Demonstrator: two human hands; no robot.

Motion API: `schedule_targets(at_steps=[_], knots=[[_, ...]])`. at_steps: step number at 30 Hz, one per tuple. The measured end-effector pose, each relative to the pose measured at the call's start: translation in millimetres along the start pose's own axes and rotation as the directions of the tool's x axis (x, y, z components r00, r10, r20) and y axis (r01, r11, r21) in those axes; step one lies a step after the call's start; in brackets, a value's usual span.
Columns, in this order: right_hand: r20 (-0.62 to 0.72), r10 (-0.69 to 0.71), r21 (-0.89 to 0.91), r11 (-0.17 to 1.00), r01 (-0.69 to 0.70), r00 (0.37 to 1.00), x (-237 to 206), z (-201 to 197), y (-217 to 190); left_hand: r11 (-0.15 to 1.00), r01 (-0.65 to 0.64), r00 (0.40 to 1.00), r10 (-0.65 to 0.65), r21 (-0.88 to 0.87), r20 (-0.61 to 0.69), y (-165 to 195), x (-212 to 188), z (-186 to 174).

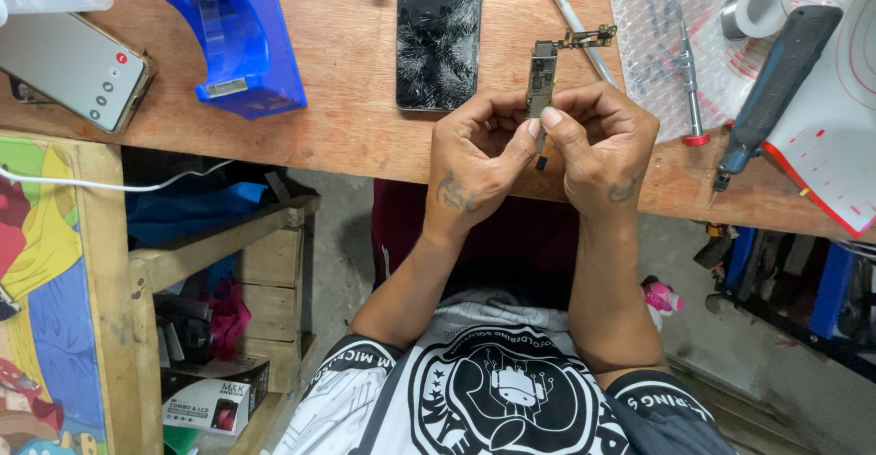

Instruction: The person holds a small electronic circuit board and uses a pen-like tool to probe and adjust components on its surface. The hands rotate the board to access different areas while working at a cluttered workbench.

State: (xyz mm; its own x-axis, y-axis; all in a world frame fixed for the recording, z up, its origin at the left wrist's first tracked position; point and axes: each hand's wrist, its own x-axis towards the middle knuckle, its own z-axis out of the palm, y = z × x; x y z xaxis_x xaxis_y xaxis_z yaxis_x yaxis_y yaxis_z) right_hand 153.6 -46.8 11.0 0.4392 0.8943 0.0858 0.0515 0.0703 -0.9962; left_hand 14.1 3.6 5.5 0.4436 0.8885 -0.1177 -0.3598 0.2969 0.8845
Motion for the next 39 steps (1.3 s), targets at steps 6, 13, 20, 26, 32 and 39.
schedule_targets(at_steps=[6,13,20,26,32,39], knots=[[-0.052,0.045,-0.006,0.999,-0.045,0.998,2.1,1.5,3.3,1.000,-0.013,0.999,0.014,-0.027,0.039,1.2,-1.3,-1.0],[-0.010,0.019,-0.034,0.999,-0.019,1.000,2.8,-1.5,1.8,1.000,-0.002,1.000,0.003,-0.028,0.026,-1.3,2.5,-1.7],[-0.047,0.019,-0.045,0.999,-0.021,0.999,1.2,3.9,2.8,0.999,-0.023,0.999,0.024,-0.035,0.028,-2.6,1.4,-3.1],[-0.046,0.022,0.014,1.000,-0.021,0.999,0.7,5.2,-0.5,0.993,-0.051,0.998,0.054,-0.110,0.024,-1.0,5.4,-4.0],[-0.027,-0.020,-0.015,1.000,0.019,0.999,-0.7,5.0,-0.7,0.996,-0.015,0.998,0.020,-0.086,0.052,-2.6,3.7,-9.9],[-0.044,0.029,-0.059,0.998,-0.032,0.999,3.9,3.9,-4.4,0.993,-0.022,0.995,0.033,-0.118,0.090,-3.7,4.9,-10.1]])
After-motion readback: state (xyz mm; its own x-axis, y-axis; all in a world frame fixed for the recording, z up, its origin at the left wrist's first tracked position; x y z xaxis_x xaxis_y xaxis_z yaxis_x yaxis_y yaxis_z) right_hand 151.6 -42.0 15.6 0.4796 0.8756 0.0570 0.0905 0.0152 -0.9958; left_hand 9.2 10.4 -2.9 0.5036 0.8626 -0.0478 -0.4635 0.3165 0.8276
